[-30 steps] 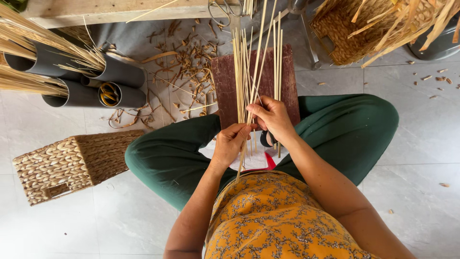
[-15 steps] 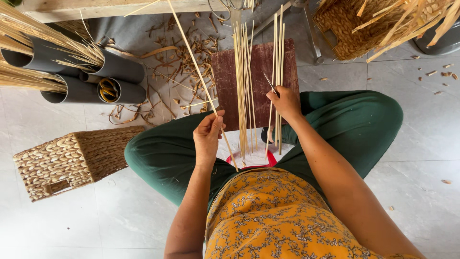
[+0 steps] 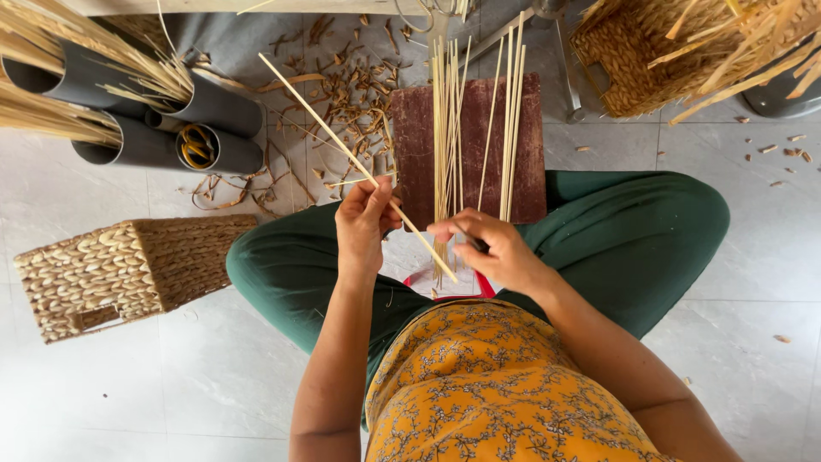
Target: The person sits cross-legged on the floor and splits thin bamboo strips into narrow sticks, using a small knife to shave and separate each strip, then places the finished sticks on a wooden board with the growing pile. They repeat the splitting and shaving cycle one strip at a time.
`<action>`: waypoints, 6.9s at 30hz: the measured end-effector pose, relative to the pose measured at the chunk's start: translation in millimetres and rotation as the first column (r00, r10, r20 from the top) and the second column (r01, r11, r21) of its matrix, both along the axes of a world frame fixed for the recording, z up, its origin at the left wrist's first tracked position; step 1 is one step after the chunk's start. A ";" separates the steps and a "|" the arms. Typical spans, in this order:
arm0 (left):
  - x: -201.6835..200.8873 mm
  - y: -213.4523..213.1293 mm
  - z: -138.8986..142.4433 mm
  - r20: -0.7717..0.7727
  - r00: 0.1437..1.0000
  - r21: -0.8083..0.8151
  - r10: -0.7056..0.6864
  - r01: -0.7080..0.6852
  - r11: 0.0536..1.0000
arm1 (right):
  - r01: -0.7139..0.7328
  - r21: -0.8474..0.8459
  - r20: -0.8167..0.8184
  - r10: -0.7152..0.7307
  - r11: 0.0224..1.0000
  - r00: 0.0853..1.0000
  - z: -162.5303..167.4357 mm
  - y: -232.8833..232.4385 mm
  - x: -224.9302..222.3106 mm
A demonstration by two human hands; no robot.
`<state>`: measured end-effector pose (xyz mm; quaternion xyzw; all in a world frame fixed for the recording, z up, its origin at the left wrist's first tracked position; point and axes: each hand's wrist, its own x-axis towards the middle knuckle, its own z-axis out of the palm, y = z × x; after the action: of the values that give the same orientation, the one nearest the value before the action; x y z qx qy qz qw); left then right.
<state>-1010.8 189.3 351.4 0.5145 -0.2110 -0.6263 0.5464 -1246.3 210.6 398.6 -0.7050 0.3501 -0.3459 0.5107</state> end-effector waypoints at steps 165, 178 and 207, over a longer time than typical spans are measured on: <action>41.6 14.5 204.2 0.719 0.694 -0.550 -0.027 0.593 0.587 | -0.349 0.523 0.516 0.037 0.778 0.856 126.3 -5.3 41.9; 22.8 58.5 185.0 0.553 0.801 -0.353 -0.229 0.474 0.807 | -0.042 -0.369 -0.168 -0.022 0.929 0.986 128.1 -14.2 49.7; 121.8 135.6 156.6 0.531 0.662 0.052 -0.529 0.598 0.800 | 0.695 0.119 -0.245 -0.657 0.709 0.713 25.3 -185.1 -106.7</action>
<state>-889.1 324.9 507.9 0.5371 -0.5388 -0.5862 0.2786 -1353.0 25.5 423.9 -0.4999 0.6635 -0.4051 0.3818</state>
